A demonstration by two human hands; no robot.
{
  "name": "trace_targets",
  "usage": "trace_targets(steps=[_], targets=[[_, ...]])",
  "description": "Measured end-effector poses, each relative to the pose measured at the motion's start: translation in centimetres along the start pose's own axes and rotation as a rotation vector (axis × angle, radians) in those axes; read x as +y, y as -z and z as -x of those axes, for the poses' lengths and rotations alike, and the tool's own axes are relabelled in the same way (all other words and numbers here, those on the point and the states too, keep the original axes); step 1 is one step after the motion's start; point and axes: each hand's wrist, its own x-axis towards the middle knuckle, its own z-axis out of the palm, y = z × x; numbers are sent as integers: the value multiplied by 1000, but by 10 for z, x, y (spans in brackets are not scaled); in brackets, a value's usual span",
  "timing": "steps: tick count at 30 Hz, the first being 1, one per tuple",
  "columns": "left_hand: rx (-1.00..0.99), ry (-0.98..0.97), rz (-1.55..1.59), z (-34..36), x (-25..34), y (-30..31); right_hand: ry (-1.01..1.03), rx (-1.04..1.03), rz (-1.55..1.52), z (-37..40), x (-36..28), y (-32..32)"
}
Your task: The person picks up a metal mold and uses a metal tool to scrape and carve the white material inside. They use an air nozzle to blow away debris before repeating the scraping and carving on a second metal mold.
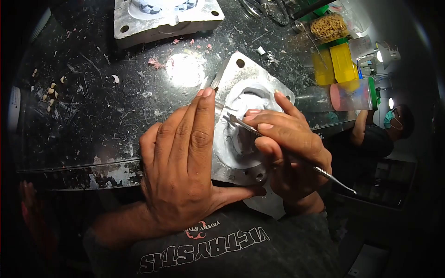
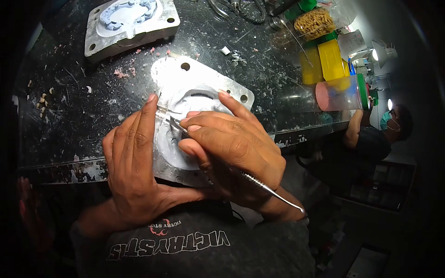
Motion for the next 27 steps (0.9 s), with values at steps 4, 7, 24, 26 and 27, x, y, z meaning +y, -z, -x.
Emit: trace_targets(steps=[4,7,24,26,27], targets=[[-12,4,16,-1,-1,3,1,21,31,-7,-4,-4],[-8,63,92,-6,5,9,0,6,58,-13,-9,-2],[22,49,69,-5,1,0,-118,36,-179,-17,11,5],[22,49,66,-3,1,4,-96,19,-167,-18,7,5],[21,52,65,-2,0,5,-85,9,-157,-19,5,5]])
